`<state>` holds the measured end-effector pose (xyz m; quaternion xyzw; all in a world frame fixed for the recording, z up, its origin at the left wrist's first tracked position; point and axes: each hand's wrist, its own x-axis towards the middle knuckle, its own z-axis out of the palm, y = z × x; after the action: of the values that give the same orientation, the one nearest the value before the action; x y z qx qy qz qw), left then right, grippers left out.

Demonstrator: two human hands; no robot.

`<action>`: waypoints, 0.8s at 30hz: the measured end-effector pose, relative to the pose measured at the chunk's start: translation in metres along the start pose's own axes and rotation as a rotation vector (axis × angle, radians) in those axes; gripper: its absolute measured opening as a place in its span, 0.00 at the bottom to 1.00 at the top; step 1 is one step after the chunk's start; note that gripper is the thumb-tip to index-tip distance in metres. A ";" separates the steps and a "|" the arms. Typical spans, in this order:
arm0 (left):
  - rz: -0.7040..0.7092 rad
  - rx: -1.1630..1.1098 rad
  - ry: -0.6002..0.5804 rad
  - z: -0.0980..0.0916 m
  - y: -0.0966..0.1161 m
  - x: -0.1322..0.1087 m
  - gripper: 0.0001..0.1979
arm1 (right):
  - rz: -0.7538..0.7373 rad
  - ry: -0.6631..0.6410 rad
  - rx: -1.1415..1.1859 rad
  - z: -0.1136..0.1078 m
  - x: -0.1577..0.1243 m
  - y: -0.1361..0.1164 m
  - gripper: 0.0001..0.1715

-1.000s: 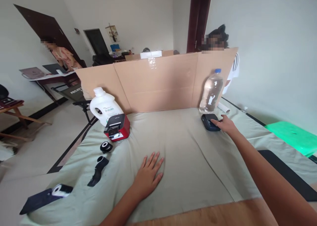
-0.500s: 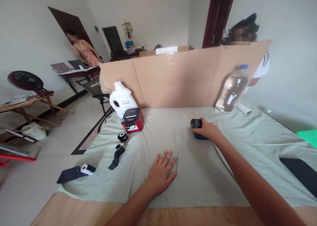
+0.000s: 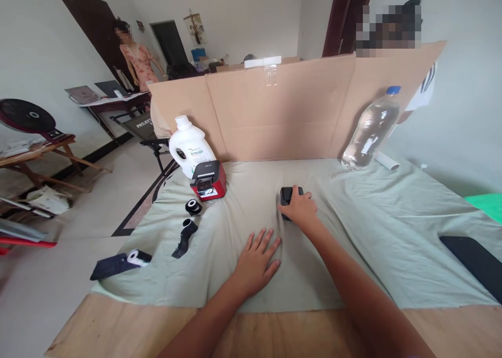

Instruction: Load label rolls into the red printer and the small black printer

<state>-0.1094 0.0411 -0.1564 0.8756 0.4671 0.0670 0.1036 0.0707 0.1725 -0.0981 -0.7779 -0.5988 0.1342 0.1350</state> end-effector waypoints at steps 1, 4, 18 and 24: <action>-0.004 -0.009 0.006 -0.001 0.001 -0.001 0.29 | -0.015 0.000 0.014 -0.001 0.001 0.004 0.57; -0.014 -0.101 0.019 -0.011 -0.001 -0.003 0.28 | -0.092 -0.061 0.119 -0.007 0.010 0.027 0.59; -0.527 -1.163 0.092 -0.018 -0.032 0.170 0.21 | -0.467 0.046 0.390 0.025 0.019 0.101 0.34; -0.534 -1.203 0.148 -0.010 -0.032 0.162 0.21 | -0.485 0.070 0.485 0.029 0.013 0.088 0.35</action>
<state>-0.0472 0.1946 -0.1516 0.5122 0.5549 0.3483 0.5553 0.1423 0.1645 -0.1582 -0.5622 -0.7120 0.2101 0.3644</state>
